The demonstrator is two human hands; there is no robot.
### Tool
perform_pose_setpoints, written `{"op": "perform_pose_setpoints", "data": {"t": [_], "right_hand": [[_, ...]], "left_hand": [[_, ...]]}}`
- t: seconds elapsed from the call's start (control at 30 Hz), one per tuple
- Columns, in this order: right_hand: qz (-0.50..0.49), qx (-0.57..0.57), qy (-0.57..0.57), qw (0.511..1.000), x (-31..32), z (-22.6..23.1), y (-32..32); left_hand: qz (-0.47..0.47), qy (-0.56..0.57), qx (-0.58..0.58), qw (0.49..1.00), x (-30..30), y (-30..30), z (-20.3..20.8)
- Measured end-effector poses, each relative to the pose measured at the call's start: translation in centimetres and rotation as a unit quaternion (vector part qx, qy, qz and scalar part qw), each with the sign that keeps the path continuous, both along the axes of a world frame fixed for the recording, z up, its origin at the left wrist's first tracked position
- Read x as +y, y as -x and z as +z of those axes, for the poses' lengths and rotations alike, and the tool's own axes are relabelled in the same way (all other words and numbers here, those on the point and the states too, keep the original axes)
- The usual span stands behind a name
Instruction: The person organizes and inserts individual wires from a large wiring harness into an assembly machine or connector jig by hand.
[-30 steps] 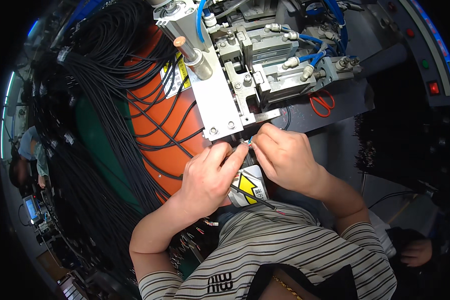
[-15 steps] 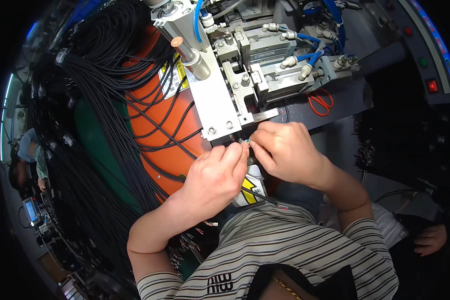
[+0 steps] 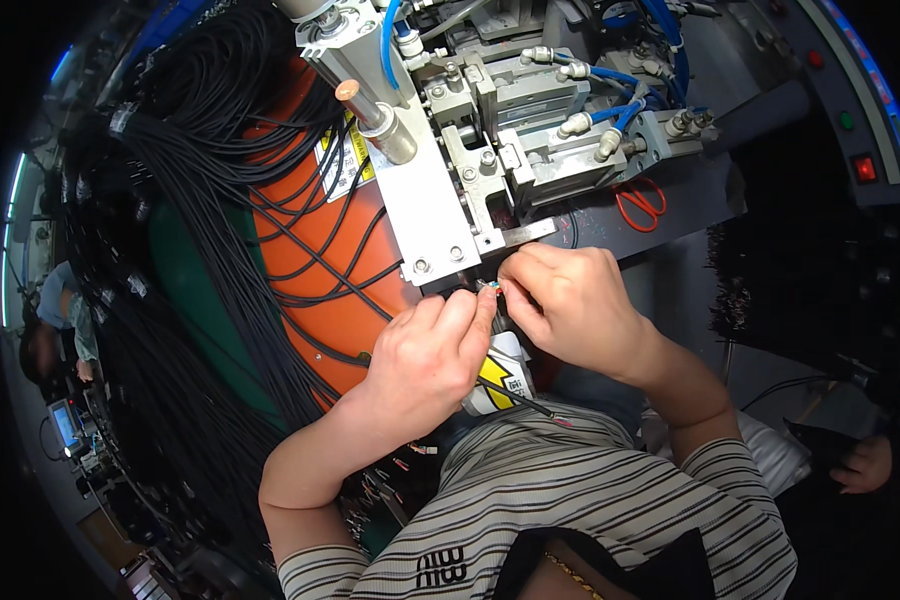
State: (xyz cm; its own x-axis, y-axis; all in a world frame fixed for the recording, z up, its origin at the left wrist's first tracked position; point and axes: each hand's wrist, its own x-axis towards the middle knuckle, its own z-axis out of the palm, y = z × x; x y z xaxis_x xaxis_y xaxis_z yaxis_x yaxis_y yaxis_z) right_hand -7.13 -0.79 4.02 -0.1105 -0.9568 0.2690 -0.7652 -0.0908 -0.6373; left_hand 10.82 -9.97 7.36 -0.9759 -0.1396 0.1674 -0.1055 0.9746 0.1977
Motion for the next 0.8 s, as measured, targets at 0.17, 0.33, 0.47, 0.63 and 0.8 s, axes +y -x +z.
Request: {"op": "perform_pose_setpoints", "data": {"t": [0.17, 0.33, 0.47, 0.63, 0.8], "right_hand": [[-0.015, -0.287, -0.066, 0.956, 0.5, -1.2, -0.2], [-0.032, -0.258, -0.033, 0.965, 0.4, -1.8, -0.8], [-0.032, -0.298, -0.078, 0.951, 0.5, -1.7, -0.7], [-0.060, -0.252, -0.030, 0.965, 0.7, -1.7, -0.8], [0.053, -0.163, 0.108, 0.979, 1.3, 0.6, -2.5]], "left_hand": [[0.008, -0.009, -0.009, 1.000, -0.1, -0.1, 0.2], [0.036, -0.043, 0.018, 0.998, -0.5, -0.9, -0.3], [0.080, -0.089, 0.106, 0.987, -1.1, -2.9, -1.1], [0.130, -0.016, 0.072, 0.989, -0.8, -3.2, -1.1], [0.131, -0.077, 0.131, 0.980, -0.4, -3.3, -2.2]]}}
